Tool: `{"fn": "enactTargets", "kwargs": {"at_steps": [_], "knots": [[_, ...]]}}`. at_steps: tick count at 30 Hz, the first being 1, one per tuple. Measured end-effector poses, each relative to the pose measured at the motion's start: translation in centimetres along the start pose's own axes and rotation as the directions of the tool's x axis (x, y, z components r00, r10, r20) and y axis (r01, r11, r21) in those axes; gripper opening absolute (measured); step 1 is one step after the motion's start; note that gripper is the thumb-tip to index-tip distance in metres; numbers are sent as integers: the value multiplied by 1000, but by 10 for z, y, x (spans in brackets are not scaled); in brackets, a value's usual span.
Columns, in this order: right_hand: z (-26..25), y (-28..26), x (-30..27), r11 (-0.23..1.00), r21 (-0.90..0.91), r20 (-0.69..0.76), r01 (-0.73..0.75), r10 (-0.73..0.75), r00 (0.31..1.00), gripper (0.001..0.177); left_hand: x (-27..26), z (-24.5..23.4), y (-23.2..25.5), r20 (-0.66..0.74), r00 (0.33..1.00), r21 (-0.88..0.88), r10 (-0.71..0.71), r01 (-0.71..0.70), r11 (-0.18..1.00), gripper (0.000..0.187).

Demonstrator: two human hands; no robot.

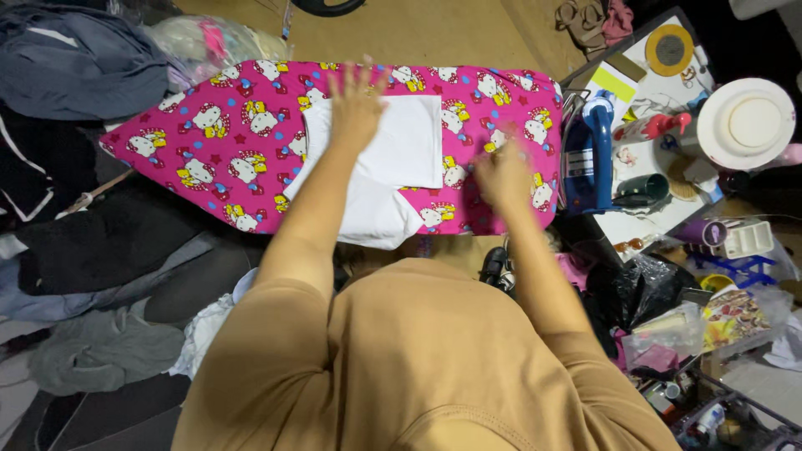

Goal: The person irons a white t-shirt on a pink Hello Kitty ironing board. They repeatedly smooth the fabric, reposition the shirt, and use a blue electric iron to press different sections until the garment appears flat.

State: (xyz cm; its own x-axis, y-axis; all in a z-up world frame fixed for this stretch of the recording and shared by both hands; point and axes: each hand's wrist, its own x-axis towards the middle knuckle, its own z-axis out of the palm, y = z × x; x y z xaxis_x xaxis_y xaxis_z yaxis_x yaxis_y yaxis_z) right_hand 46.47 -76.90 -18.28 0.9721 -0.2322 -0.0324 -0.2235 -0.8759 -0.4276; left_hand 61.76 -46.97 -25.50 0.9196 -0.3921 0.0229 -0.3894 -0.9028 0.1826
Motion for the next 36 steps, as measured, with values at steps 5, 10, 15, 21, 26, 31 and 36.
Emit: {"fn": "enactTargets", "kwargs": {"at_steps": [5,10,15,21,26,31,36], "knots": [[-60,102,49,930,-324,-403,-172,29,915,93,-19,-19,-57,-211,972,216,-107,153,964,66],[-47,173,62,944,-129,-274,-303,260,926,74,-72,-32,-76,-299,869,-243,-395,330,912,63],[-46,192,70,956,-38,-279,-291,269,922,55,-101,-26,-72,-234,821,-363,-520,422,830,52],[-115,139,57,971,-104,-360,-213,163,919,51,-103,-15,-79,-289,822,-433,-490,345,833,41],[-176,59,48,982,153,-136,-113,134,982,51,-101,-10,-75,-314,811,-457,-494,327,827,34],[-151,-34,51,937,71,-20,341,-341,940,58,-103,-14,-62,-328,779,-476,-535,353,805,37],[-84,-101,56,901,-10,239,434,-419,876,56,-107,-11,-52,-229,745,-471,-626,478,741,36]]}}
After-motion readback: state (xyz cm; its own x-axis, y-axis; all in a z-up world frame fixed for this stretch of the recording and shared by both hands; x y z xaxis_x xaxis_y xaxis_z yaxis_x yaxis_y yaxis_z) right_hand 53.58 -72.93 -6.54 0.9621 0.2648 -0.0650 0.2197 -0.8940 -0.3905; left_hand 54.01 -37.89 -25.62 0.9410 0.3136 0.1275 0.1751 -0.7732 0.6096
